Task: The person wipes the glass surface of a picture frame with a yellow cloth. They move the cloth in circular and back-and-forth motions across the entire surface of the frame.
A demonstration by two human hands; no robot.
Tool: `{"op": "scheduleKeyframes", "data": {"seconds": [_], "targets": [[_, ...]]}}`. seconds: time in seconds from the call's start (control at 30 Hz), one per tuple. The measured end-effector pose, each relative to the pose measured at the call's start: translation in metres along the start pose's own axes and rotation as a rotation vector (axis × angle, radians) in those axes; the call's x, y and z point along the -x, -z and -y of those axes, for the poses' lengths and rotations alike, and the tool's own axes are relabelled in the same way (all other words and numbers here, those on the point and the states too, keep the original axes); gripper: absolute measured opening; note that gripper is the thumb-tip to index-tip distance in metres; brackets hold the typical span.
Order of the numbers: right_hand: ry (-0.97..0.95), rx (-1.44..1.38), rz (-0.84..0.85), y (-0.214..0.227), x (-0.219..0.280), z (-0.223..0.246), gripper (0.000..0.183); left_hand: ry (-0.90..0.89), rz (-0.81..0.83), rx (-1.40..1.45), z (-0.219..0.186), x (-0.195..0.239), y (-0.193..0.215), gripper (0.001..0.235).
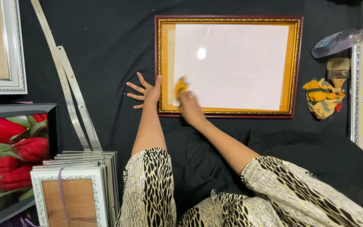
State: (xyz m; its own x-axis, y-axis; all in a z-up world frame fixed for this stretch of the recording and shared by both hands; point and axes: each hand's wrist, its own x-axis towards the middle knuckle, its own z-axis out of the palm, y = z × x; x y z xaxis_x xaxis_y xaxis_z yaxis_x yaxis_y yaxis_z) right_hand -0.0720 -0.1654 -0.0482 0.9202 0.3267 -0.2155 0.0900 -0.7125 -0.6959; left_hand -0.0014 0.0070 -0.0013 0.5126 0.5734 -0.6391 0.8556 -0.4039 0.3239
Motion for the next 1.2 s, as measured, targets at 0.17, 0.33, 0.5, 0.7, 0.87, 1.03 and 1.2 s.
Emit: {"op": "scheduleKeyframes", "data": {"seconds": [0.17,0.33,0.5,0.7,0.87,1.03,1.2], "targets": [[0.243,-0.221,-0.108,0.080,-0.007,0.075,0.046,0.006,-0.265,-0.117,0.003,-0.010,-0.019,0.096],[-0.250,0.051,-0.631,0.121,-0.006,0.031,0.051,0.016,0.005,0.023,-0.011,0.015,0.009,0.096],[0.188,0.105,0.102,-0.007,-0.003,0.053,0.030,0.044,-0.023,-0.030,-0.008,0.004,0.000,0.098],[0.335,0.339,-0.341,0.034,-0.011,0.067,0.036,0.012,-0.137,-0.045,0.001,-0.007,-0.019,0.096],[0.476,0.393,-0.191,0.038,-0.031,0.044,0.049,0.020,-0.106,-0.023,-0.007,-0.002,-0.011,0.096],[0.295,0.060,-0.067,0.110,-0.032,-0.007,0.044,-0.013,0.066,0.052,-0.004,0.010,0.013,0.100],[0.091,0.853,-0.719,0.199,0.005,-0.111,0.034,-0.023,0.069,0.060,-0.009,0.020,0.020,0.097]]}}
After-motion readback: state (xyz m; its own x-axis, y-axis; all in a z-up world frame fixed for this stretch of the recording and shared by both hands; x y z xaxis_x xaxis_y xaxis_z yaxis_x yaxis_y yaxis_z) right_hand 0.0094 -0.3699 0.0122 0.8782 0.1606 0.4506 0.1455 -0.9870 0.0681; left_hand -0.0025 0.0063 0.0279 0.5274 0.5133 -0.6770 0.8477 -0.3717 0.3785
